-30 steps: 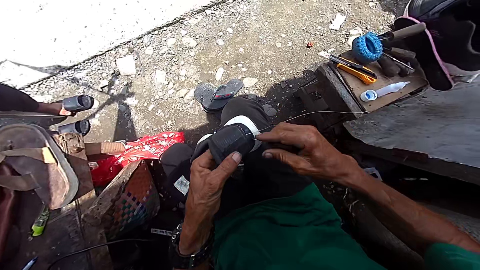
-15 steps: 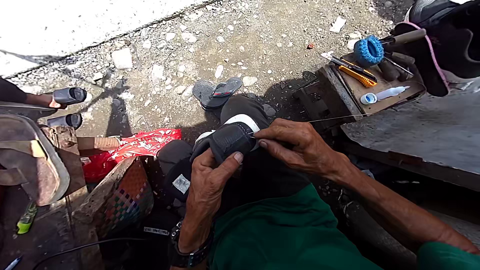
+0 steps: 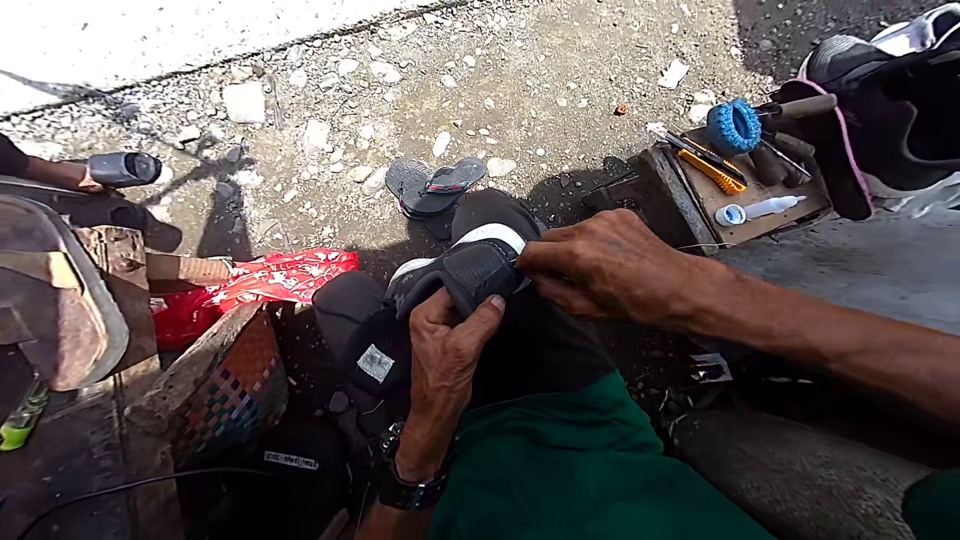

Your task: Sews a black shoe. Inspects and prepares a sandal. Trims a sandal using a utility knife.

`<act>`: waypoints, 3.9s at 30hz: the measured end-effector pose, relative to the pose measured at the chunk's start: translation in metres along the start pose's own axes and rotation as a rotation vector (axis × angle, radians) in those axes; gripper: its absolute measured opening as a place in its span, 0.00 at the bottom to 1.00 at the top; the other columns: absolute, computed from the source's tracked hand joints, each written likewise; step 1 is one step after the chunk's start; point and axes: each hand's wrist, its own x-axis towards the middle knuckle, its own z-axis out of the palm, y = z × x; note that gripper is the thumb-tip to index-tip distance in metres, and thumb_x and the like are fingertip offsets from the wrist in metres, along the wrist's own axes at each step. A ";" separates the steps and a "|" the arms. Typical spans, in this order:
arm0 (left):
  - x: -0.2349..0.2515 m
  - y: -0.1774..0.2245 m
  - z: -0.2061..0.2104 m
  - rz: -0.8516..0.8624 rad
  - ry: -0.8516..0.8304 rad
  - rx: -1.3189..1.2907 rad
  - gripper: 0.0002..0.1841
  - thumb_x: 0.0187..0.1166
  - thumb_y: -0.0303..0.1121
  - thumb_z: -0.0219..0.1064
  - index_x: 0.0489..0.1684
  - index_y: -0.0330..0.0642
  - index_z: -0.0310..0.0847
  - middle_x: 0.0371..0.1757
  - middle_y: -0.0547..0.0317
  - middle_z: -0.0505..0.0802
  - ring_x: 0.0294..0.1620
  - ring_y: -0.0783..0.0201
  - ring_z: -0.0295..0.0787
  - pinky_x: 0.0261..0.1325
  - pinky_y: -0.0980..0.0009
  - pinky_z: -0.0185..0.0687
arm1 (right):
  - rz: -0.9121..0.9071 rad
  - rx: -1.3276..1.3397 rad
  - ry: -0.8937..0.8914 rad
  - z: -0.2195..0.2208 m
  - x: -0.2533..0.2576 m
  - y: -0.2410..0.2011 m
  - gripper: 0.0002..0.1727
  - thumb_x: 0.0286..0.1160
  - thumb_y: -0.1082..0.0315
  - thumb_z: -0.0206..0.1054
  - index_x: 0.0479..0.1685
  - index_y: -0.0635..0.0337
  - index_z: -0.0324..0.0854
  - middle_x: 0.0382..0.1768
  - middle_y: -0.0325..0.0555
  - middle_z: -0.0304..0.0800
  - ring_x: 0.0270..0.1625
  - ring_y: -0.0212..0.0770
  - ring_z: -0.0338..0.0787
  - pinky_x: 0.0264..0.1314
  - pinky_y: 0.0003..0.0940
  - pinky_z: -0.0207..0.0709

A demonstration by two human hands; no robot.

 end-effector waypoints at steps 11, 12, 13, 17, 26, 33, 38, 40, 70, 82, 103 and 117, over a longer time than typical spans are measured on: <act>0.002 -0.012 0.011 0.048 0.158 0.039 0.04 0.64 0.21 0.68 0.28 0.38 0.88 0.27 0.60 0.92 0.31 0.70 0.90 0.37 0.74 0.86 | 0.020 -0.069 -0.244 -0.007 0.031 -0.004 0.09 0.75 0.60 0.63 0.32 0.49 0.86 0.18 0.37 0.77 0.22 0.42 0.82 0.21 0.42 0.67; 0.003 -0.012 0.011 0.046 0.161 0.047 0.04 0.64 0.21 0.68 0.28 0.38 0.88 0.27 0.60 0.92 0.31 0.71 0.90 0.36 0.74 0.86 | 0.020 -0.081 -0.249 -0.006 0.033 -0.005 0.08 0.74 0.60 0.64 0.31 0.50 0.85 0.17 0.37 0.77 0.22 0.42 0.82 0.20 0.42 0.67; 0.003 -0.013 0.010 0.041 0.162 0.050 0.04 0.64 0.21 0.68 0.28 0.38 0.88 0.26 0.60 0.92 0.30 0.71 0.90 0.35 0.74 0.85 | 0.020 -0.087 -0.256 -0.006 0.035 -0.006 0.08 0.74 0.61 0.64 0.31 0.50 0.85 0.18 0.37 0.77 0.22 0.42 0.82 0.21 0.42 0.67; 0.005 -0.015 0.008 0.051 0.169 0.060 0.04 0.64 0.21 0.68 0.28 0.39 0.88 0.26 0.60 0.92 0.31 0.70 0.90 0.36 0.72 0.86 | -0.011 -0.114 -0.258 -0.004 0.041 -0.007 0.08 0.72 0.61 0.66 0.30 0.51 0.85 0.17 0.38 0.77 0.22 0.43 0.82 0.21 0.42 0.67; 0.004 -0.015 0.007 0.074 0.157 0.064 0.04 0.63 0.21 0.69 0.27 0.41 0.88 0.25 0.62 0.91 0.29 0.71 0.89 0.36 0.73 0.85 | 0.007 -0.153 -0.319 -0.003 0.050 -0.018 0.06 0.69 0.62 0.70 0.29 0.53 0.83 0.18 0.39 0.77 0.25 0.45 0.83 0.24 0.45 0.69; 0.010 0.006 -0.033 -0.048 -0.328 0.203 0.22 0.74 0.39 0.77 0.63 0.38 0.81 0.49 0.58 0.95 0.52 0.66 0.94 0.60 0.67 0.91 | -0.064 -0.186 -0.283 -0.004 0.048 -0.010 0.06 0.71 0.62 0.68 0.33 0.53 0.83 0.21 0.41 0.79 0.27 0.46 0.85 0.26 0.47 0.72; 0.026 0.012 -0.079 -0.222 -0.622 0.345 0.16 0.72 0.43 0.78 0.50 0.46 0.86 0.32 0.72 0.89 0.30 0.78 0.82 0.36 0.80 0.80 | -0.204 -0.275 -0.196 -0.009 0.032 -0.004 0.08 0.77 0.63 0.62 0.33 0.55 0.82 0.19 0.41 0.76 0.19 0.46 0.81 0.18 0.43 0.68; 0.020 0.005 -0.086 -0.183 -0.528 0.240 0.08 0.75 0.34 0.76 0.45 0.42 0.89 0.30 0.71 0.89 0.29 0.79 0.82 0.37 0.80 0.80 | -0.205 -0.305 -0.164 -0.011 0.028 -0.004 0.09 0.78 0.63 0.61 0.33 0.55 0.82 0.19 0.42 0.76 0.18 0.46 0.80 0.17 0.42 0.67; 0.029 -0.002 -0.023 0.404 -0.196 0.519 0.09 0.69 0.19 0.64 0.19 0.28 0.84 0.22 0.47 0.87 0.29 0.58 0.86 0.38 0.61 0.77 | -0.200 -0.163 -0.073 -0.014 0.027 0.014 0.17 0.76 0.58 0.55 0.34 0.60 0.84 0.20 0.49 0.82 0.17 0.51 0.84 0.13 0.49 0.68; 0.032 -0.015 -0.027 0.532 -0.184 0.468 0.06 0.63 0.17 0.66 0.18 0.28 0.85 0.21 0.46 0.87 0.29 0.58 0.86 0.38 0.64 0.77 | -0.203 -0.107 -0.038 -0.007 0.031 0.019 0.16 0.74 0.56 0.56 0.29 0.56 0.83 0.15 0.41 0.77 0.14 0.42 0.78 0.12 0.42 0.63; 0.033 -0.010 -0.034 0.472 -0.313 0.489 0.06 0.67 0.19 0.64 0.24 0.26 0.86 0.26 0.45 0.89 0.34 0.58 0.88 0.43 0.63 0.79 | -0.155 -0.592 -0.168 -0.001 0.028 -0.022 0.17 0.72 0.81 0.57 0.60 0.76 0.73 0.28 0.60 0.81 0.24 0.62 0.87 0.16 0.49 0.73; 0.037 -0.004 -0.031 0.417 -0.369 0.493 0.07 0.67 0.19 0.63 0.24 0.27 0.87 0.25 0.47 0.89 0.33 0.60 0.86 0.42 0.63 0.77 | -0.146 -0.604 -0.219 -0.008 0.028 -0.024 0.20 0.73 0.83 0.58 0.65 0.79 0.73 0.31 0.63 0.83 0.30 0.65 0.89 0.23 0.51 0.76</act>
